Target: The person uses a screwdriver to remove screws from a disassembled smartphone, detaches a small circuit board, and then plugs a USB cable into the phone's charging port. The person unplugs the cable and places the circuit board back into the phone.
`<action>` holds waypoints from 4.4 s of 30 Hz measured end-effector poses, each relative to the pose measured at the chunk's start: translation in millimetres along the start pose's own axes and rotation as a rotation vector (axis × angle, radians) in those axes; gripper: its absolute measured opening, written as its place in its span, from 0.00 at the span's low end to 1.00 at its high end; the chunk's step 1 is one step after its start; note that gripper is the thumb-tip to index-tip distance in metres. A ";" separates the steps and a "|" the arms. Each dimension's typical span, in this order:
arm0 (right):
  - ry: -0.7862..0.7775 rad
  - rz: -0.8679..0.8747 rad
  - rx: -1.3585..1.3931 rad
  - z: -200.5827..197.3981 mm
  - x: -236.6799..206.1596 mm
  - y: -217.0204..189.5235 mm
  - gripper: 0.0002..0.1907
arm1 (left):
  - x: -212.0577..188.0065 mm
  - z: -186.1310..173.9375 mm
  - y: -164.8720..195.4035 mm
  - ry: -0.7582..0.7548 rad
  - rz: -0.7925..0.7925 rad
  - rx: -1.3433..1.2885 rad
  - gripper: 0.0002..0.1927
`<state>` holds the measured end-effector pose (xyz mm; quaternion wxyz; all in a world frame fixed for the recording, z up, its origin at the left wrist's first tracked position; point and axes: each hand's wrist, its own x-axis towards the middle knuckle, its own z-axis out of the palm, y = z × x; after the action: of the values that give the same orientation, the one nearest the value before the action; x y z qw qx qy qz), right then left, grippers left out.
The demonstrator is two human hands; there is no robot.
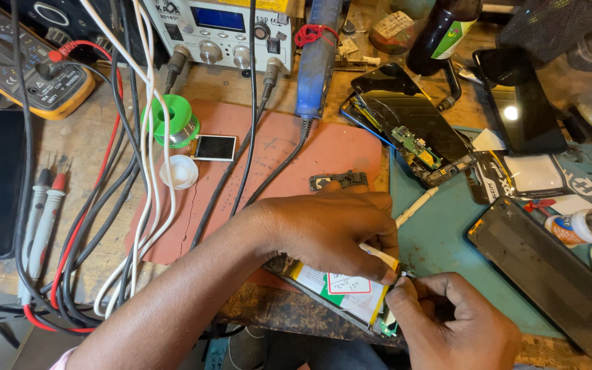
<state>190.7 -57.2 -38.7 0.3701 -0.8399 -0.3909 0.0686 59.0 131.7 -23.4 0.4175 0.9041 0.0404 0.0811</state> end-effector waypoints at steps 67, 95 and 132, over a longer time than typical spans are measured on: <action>-0.150 -0.066 0.390 -13.3 3.4 84.4 0.05 | -3.4 -7.1 -2.2 -0.055 -0.064 -0.384 0.22; -0.077 -0.075 0.457 -20.8 13.2 30.5 0.10 | -26.8 79.1 76.5 0.703 -0.378 0.437 0.36; -0.456 -1.137 0.400 -16.3 32.4 -45.6 0.18 | -110.8 55.9 64.7 0.939 0.259 0.456 0.11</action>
<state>191.9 -24.4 9.5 0.4057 -0.3809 -0.8235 0.1103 -39.6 32.4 -22.4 0.1341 0.8359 0.1274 0.5168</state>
